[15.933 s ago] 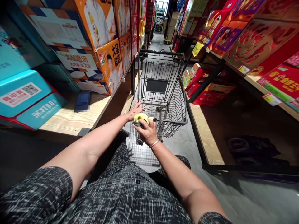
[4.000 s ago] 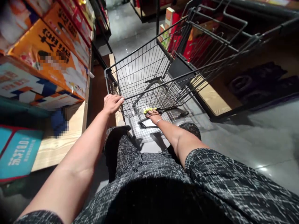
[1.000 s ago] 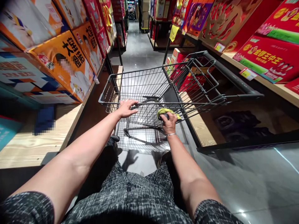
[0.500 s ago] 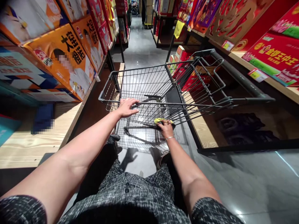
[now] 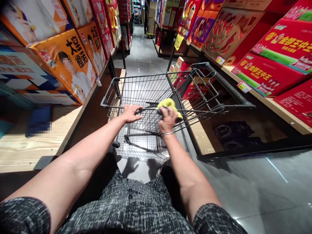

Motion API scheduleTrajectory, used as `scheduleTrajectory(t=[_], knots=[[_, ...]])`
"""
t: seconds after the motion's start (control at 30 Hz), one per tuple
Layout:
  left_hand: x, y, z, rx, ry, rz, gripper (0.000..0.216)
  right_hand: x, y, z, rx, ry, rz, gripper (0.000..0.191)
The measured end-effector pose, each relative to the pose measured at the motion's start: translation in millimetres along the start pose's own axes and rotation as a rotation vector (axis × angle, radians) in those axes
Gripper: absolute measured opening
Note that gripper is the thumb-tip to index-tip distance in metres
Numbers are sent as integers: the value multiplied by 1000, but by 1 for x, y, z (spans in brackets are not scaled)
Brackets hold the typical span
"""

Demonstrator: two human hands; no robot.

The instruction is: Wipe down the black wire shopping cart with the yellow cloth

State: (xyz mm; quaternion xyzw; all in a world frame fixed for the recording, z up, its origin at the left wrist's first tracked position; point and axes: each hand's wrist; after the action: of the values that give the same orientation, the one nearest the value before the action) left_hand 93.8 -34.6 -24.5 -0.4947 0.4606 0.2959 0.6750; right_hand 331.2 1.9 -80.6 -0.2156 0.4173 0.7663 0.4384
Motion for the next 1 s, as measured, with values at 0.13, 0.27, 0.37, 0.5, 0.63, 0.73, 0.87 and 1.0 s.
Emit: scheduleTrajectory(t=[0.13,0.27,0.37,0.5,0.63,0.73,0.87,1.0], knots=[[2,6,-1,17,6,39,53,25,67,-21,-200,211,-61,62],[-6,14,-1,21,40,-4,48,5,34,1,-291,205,-156,59],[-13,23,0,0,42,-34,47,-30,-41,27,-276,94,-206,56],[-21,39,2,-7,46,-57,47,-71,-127,43,-166,-117,-234,52],[-29,38,10,-95,54,-18,47,-63,-141,29,-123,-187,-167,51],[-27,9,28,-23,40,28,64,-29,-118,6,-2,-153,-136,55],[-6,-41,58,155,78,11,73,19,-85,-39,36,276,-213,66],[12,-58,69,131,42,16,67,50,-72,-81,19,714,-365,67]])
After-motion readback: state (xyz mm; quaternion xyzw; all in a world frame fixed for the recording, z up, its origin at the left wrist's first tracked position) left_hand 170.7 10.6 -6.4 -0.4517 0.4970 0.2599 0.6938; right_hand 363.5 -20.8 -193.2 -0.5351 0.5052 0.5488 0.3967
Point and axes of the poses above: each hand's wrist, its own z-axis towards the middle knuckle, its own x-axis out of the palm, y = z × x, and after that the axes turned 12 degrees about x, right-handed
